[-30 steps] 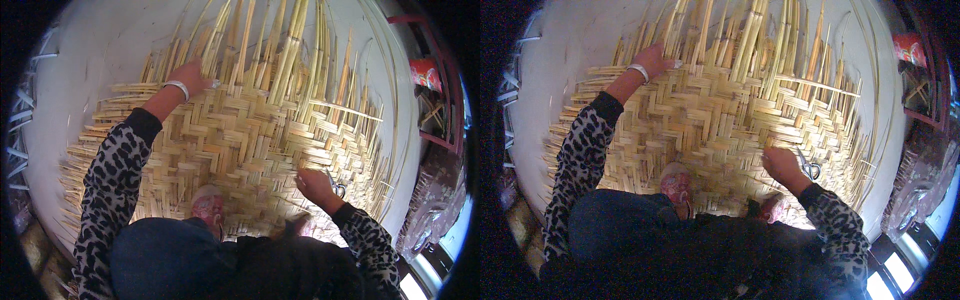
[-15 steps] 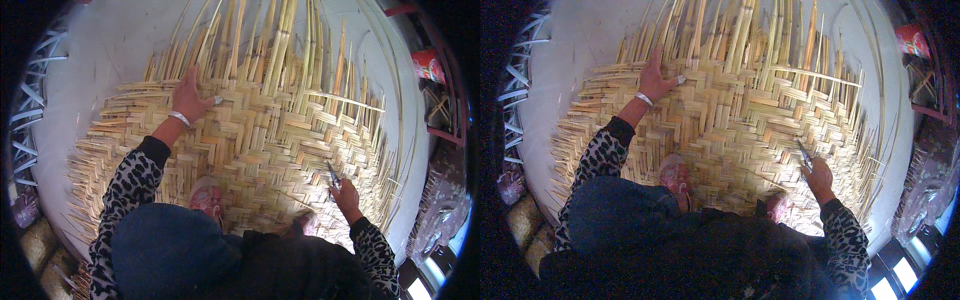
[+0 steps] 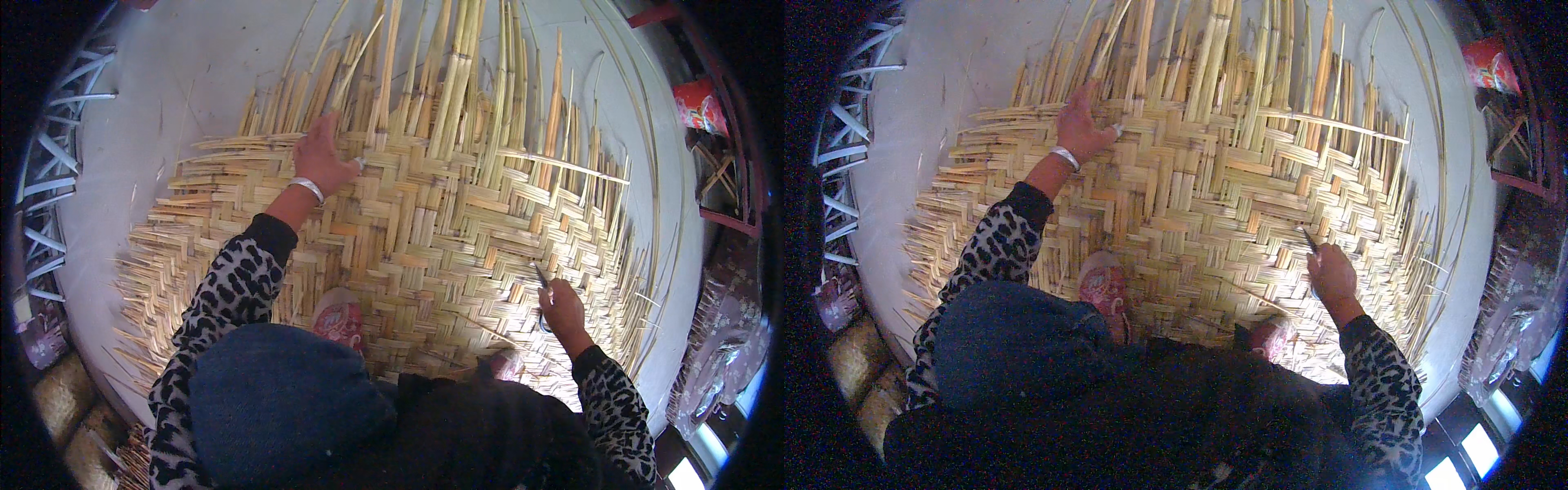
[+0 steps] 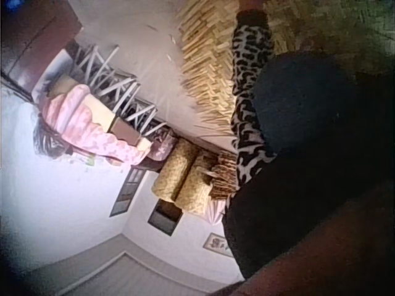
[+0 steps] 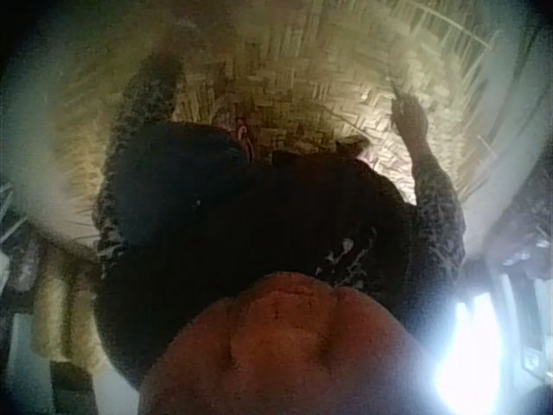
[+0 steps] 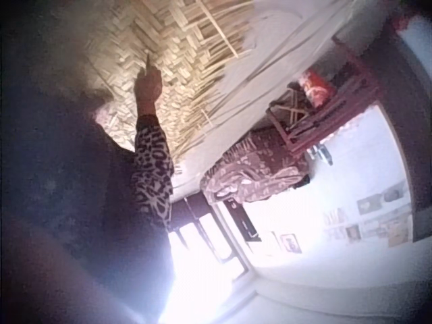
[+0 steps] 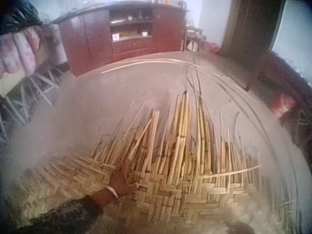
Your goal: The person weaves a large circular mat or basket base using thin bamboo strips. They interlace the strips by hand, occasionally using scissors to trim excess material, and continue expanding the woven pattern across the floor.
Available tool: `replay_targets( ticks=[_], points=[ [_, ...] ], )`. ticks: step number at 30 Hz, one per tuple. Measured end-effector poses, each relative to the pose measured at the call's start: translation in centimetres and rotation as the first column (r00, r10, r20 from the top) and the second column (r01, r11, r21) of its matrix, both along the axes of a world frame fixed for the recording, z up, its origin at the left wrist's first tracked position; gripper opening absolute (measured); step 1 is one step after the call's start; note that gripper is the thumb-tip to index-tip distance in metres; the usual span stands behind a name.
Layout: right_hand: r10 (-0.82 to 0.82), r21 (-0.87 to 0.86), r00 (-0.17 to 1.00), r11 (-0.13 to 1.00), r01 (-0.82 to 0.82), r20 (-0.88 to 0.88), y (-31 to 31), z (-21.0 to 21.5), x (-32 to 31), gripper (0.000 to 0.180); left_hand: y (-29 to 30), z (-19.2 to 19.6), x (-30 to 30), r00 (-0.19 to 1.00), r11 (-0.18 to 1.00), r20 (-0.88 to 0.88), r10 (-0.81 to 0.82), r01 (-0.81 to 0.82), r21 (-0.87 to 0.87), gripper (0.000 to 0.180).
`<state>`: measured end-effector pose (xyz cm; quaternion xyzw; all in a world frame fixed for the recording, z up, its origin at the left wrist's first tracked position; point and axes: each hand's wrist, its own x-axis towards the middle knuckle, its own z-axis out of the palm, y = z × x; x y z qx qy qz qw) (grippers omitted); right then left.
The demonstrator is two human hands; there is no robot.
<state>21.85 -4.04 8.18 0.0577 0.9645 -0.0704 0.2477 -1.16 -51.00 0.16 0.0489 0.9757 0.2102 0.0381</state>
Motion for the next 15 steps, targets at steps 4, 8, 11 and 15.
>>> replay_targets(
  ticks=[4, 8, 11, 15],
  points=[
    [0.013, -0.022, 0.998, 1.000, -0.015, -0.057, 1.6, -0.1, 2.0, 0.022, 0.1, -0.4, 0.0, 1.000, 0.999, 0.017, 0.012, -0.011, -0.042, 0.096],
    [0.010, -0.063, 0.993, 0.998, -0.017, -0.119, 2.5, -0.2, 4.0, 0.025, -0.6, -0.5, -0.2, 1.000, 0.995, -0.006, 0.004, -0.003, 0.102, 0.088],
    [-0.004, 0.027, 0.991, 1.000, 0.007, -0.130, 3.0, -0.4, 4.6, 0.031, -1.6, 0.2, -0.6, 0.985, 0.977, -0.172, 0.011, 0.026, 0.213, 0.078],
    [-0.037, 0.078, 0.997, 0.996, 0.042, -0.065, 3.4, -1.0, 4.9, 0.030, -1.0, 1.5, -1.4, 0.936, 0.986, -0.351, 0.022, 0.037, 0.162, 0.063]
  ],
)
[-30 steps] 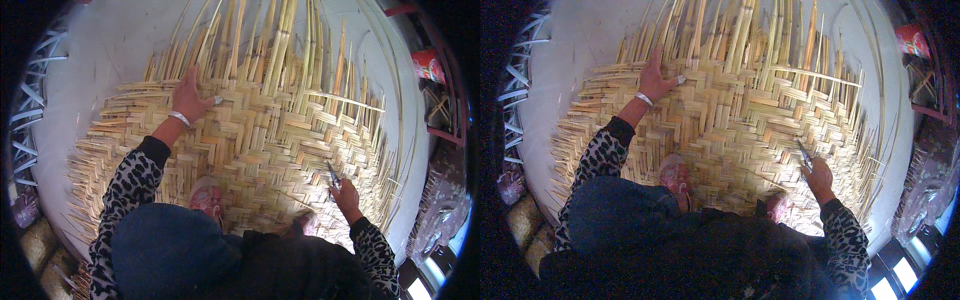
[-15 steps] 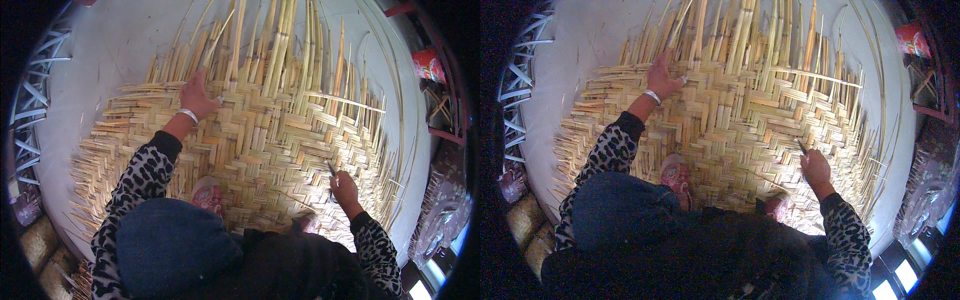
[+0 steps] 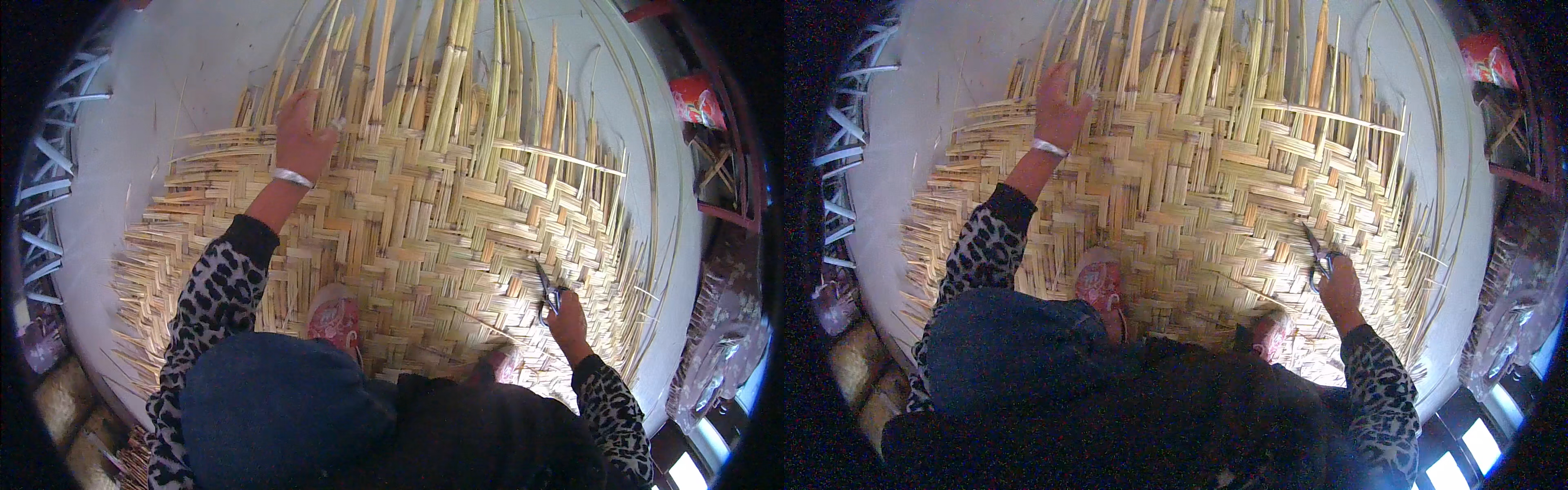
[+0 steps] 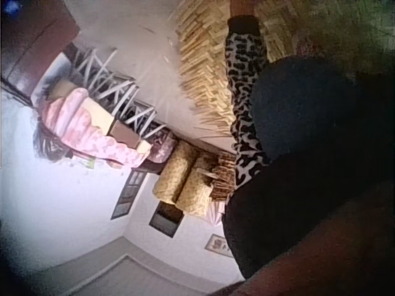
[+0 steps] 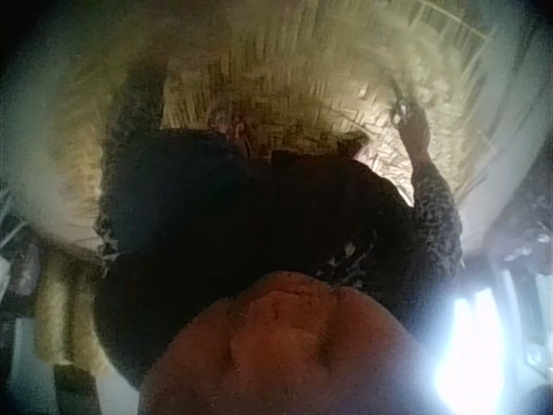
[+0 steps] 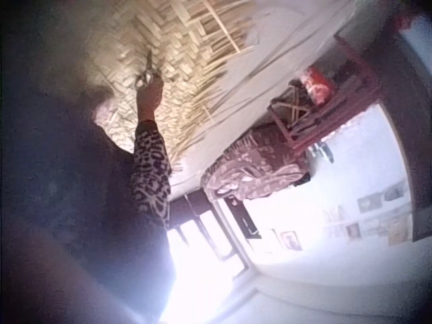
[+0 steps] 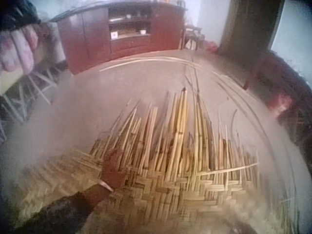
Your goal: The person weaves a large circular mat or basket base using thin bamboo strips. They interlace the strips by hand, occasionally using scissors to trim excess material, and continue expanding the woven pattern across the floor.
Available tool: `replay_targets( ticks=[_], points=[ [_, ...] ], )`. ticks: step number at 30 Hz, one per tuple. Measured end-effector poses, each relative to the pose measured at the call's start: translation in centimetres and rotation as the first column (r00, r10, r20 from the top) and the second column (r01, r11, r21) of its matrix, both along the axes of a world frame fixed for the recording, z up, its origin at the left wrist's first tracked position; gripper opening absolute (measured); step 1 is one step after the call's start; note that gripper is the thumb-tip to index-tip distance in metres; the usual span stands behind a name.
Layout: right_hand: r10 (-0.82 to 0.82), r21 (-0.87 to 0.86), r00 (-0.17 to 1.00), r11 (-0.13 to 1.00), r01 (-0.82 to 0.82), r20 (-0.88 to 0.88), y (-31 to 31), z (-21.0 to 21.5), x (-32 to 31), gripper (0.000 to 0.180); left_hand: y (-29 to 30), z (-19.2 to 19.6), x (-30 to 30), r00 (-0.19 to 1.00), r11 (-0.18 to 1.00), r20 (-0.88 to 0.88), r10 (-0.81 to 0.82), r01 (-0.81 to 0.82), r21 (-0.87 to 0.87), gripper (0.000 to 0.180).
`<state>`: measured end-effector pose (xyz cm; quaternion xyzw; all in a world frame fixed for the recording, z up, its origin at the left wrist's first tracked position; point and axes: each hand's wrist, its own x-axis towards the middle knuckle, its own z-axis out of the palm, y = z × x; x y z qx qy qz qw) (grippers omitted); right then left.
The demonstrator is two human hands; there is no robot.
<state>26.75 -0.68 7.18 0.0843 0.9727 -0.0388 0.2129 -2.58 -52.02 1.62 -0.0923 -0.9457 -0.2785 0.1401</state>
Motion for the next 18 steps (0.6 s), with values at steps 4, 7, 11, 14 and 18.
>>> replay_targets(
  ticks=[4, 7, 11, 14, 18],
  points=[
    [0.004, 0.102, 0.966, 0.994, -0.032, 0.257, -0.2, 0.8, -1.6, 0.030, 1.9, 0.3, -3.3, 0.876, 0.986, 0.456, -0.157, 0.112, 0.125, 0.049],
    [0.155, 0.157, 0.883, 0.956, -0.247, 0.444, -2.0, 2.8, -4.8, 0.025, 2.5, -0.4, -6.3, 0.843, 0.980, 0.503, -0.188, 0.196, 0.039, 0.039],
    [0.346, -0.033, 0.919, 0.938, -0.346, 0.190, -9.7, 3.3, -9.7, 0.023, 3.2, -1.3, -7.8, 0.824, 0.942, 0.457, -0.335, 0.285, 0.177, 0.031],
    [0.375, -0.303, 0.927, 0.882, -0.361, -0.013, -17.4, 1.7, -13.6, 0.022, 4.0, -0.9, -8.2, 0.721, 0.943, 0.611, -0.327, 0.286, 0.167, 0.034],
    [0.270, -0.570, 0.922, 0.727, -0.384, -0.278, -26.6, -1.5, -18.5, 0.028, 2.8, -0.2, -7.1, 0.935, 0.950, 0.221, -0.278, 0.234, 0.205, 0.033]
  ],
)
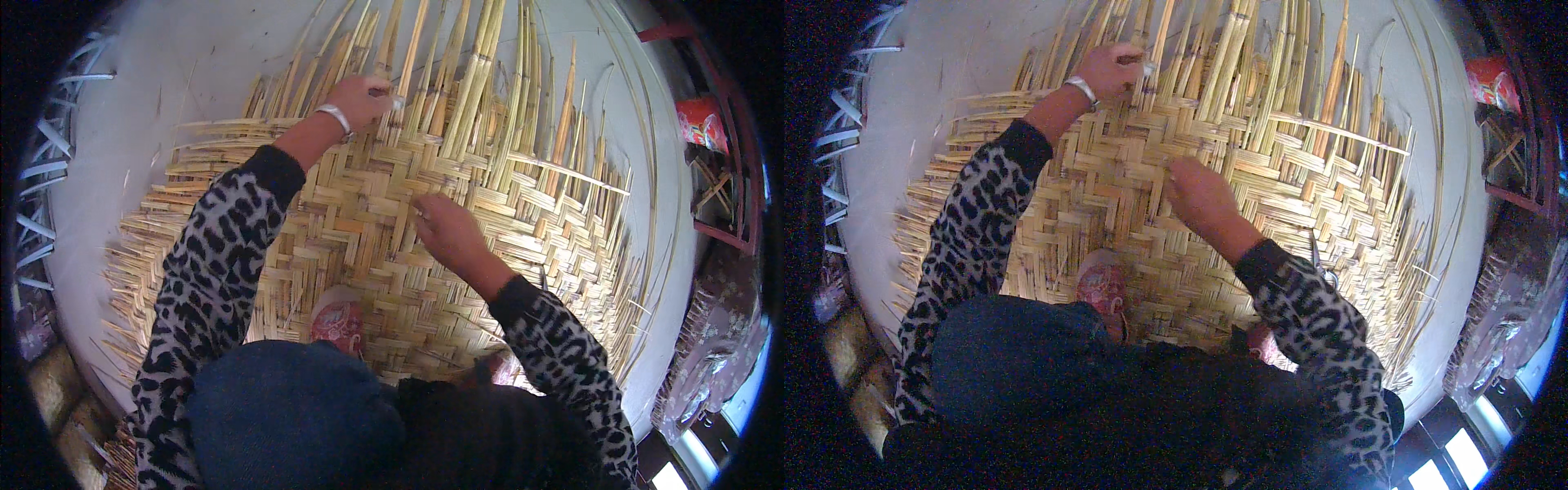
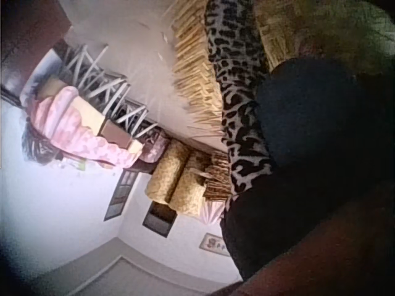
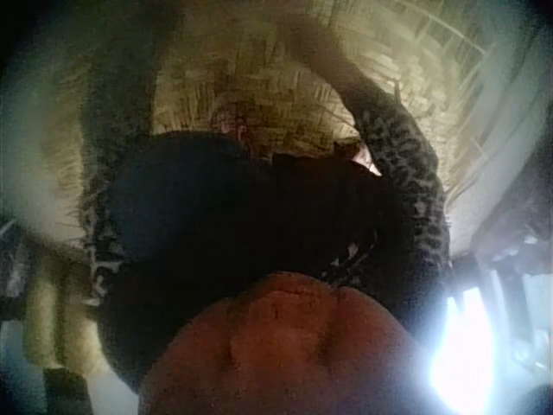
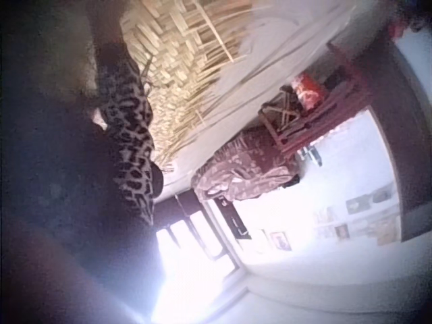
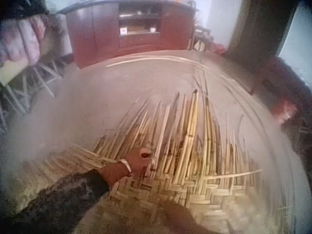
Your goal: The person weaves a large circular mat or basket base using thin bamboo strips. They interlace the strips by hand, occasionally using scissors to trim excess material, and continue expanding the woven pattern across the floor.
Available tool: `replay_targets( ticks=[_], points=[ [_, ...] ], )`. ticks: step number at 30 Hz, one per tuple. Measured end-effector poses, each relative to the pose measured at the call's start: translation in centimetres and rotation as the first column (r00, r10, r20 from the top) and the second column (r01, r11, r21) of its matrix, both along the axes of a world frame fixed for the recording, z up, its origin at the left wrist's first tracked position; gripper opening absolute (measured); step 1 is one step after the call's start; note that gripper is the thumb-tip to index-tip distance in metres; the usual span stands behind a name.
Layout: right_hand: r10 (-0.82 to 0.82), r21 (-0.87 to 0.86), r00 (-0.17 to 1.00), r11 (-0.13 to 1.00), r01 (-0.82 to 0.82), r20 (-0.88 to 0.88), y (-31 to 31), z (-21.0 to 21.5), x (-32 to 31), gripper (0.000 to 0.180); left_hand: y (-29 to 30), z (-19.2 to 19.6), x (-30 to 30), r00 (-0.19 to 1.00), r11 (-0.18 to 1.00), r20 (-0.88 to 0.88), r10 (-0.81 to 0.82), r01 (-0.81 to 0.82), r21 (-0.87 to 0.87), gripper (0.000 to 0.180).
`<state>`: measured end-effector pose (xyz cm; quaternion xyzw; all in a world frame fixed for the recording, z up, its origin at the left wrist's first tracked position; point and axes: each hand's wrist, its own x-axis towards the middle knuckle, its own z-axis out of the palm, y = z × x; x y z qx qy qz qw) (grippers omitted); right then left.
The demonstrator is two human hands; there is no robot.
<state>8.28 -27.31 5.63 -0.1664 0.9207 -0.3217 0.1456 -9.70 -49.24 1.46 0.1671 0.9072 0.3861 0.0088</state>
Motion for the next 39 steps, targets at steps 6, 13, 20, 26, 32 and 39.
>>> replay_targets(
  ticks=[6, 13, 20, 26, 32, 39],
  points=[
    [-0.083, -0.394, 0.959, 0.899, 0.190, 0.272, -6.3, -1.8, -3.6, 0.046, -3.3, -0.4, 3.5, 0.954, 0.990, 0.268, 0.137, -0.136, -0.023, 0.035],
    [-0.056, -0.474, 0.957, 0.860, 0.191, 0.285, -6.5, -3.5, -4.6, 0.053, -4.1, 0.1, 1.6, 0.975, 0.997, 0.219, 0.033, -0.046, 0.056, 0.034],
    [0.012, -0.490, 0.904, 0.843, 0.220, 0.427, -5.7, -4.0, -5.2, 0.052, -2.4, -3.0, -3.4, 0.911, 0.993, 0.411, 0.025, 0.023, -0.112, 0.033],
    [0.069, -0.588, 0.843, 0.747, 0.311, 0.533, -5.4, -3.3, -5.5, 0.053, -3.5, -3.4, -3.6, 0.863, 0.999, 0.504, -0.043, 0.043, 0.011, 0.033],
    [0.036, -0.471, 0.940, 0.871, 0.136, 0.338, -6.2, -2.9, -5.4, 0.053, -2.6, -2.7, -3.6, 0.928, 0.951, 0.370, 0.030, 0.088, -0.297, 0.025],
    [0.039, -0.106, 0.996, 0.993, -0.047, -0.075, 4.5, 0.5, 1.5, 0.037, -2.6, -1.9, -2.8, 0.963, 0.970, 0.250, 0.098, -0.036, -0.241, 0.024]
  ],
)
